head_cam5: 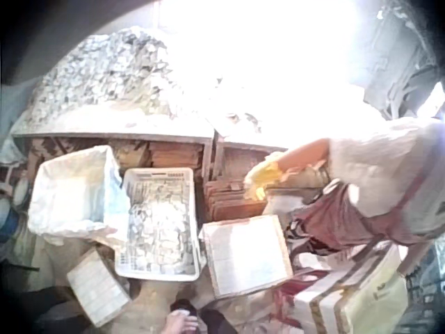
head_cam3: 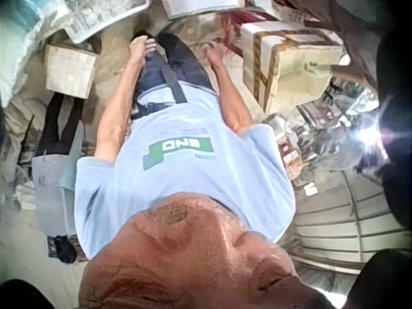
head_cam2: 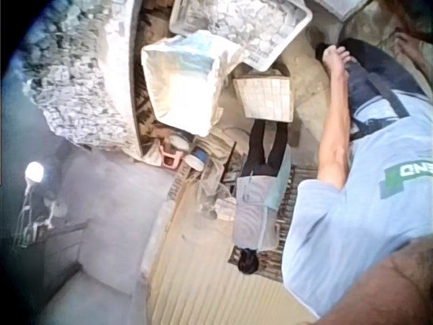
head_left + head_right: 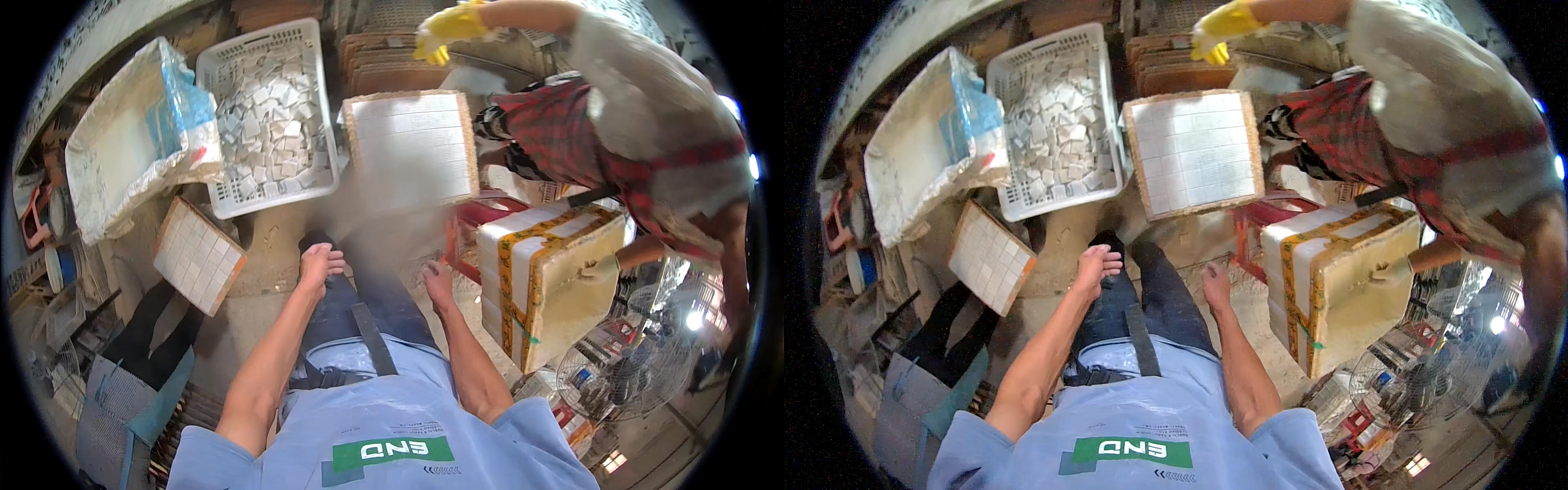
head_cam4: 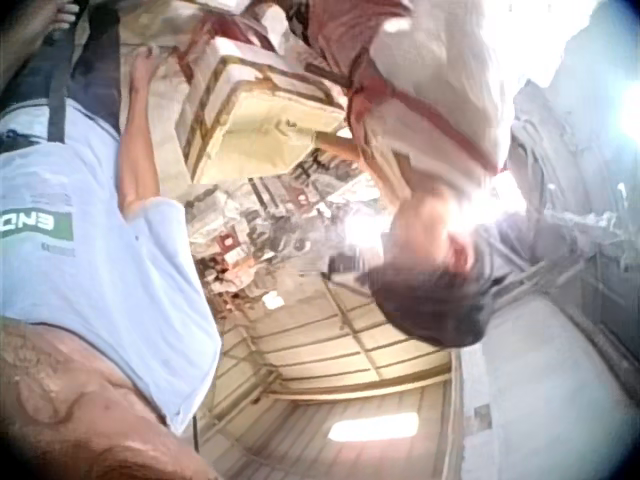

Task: The person repeatedly picks up square ceramic tiles from a table and places them onto a vertical drying rack. The tiles are handled one at a time and stacked in a vertical orientation.

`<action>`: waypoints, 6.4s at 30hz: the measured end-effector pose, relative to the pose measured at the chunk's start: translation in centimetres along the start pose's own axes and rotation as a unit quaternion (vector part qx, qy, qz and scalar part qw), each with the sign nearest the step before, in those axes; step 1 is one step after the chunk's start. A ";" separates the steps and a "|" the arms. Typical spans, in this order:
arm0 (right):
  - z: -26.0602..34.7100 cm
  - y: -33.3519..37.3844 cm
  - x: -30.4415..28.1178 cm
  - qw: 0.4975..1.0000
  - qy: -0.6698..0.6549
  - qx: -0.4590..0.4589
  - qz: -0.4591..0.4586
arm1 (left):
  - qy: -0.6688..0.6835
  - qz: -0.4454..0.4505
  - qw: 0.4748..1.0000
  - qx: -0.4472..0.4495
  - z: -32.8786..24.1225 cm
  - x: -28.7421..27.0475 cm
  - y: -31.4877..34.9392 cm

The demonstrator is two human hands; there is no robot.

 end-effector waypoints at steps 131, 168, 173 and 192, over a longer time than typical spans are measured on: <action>-42.5 39.7 14.7 -0.160 -0.529 0.212 -0.806 | -0.845 0.501 0.018 0.187 80.5 28.3 5.0; -48.3 43.3 20.9 -0.147 -0.586 0.036 -0.796 | -0.659 0.741 0.112 0.064 83.7 24.4 4.2; -47.3 43.1 18.9 -0.165 -0.553 0.078 -0.813 | -0.771 0.592 0.227 -0.056 84.6 23.9 3.1; -46.4 43.0 18.6 -0.134 -0.521 0.153 -0.829 | -0.765 0.572 0.291 -0.048 84.9 23.3 2.8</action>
Point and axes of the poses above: each hand's wrist, its own y-axis away from the middle knuckle, its own x-axis out of the palm, z = x × y, the point moved 5 cm from there along -y, towards the middle knuckle, and after that the axes turned 8 degrees about -x, right-handed, at the moved point
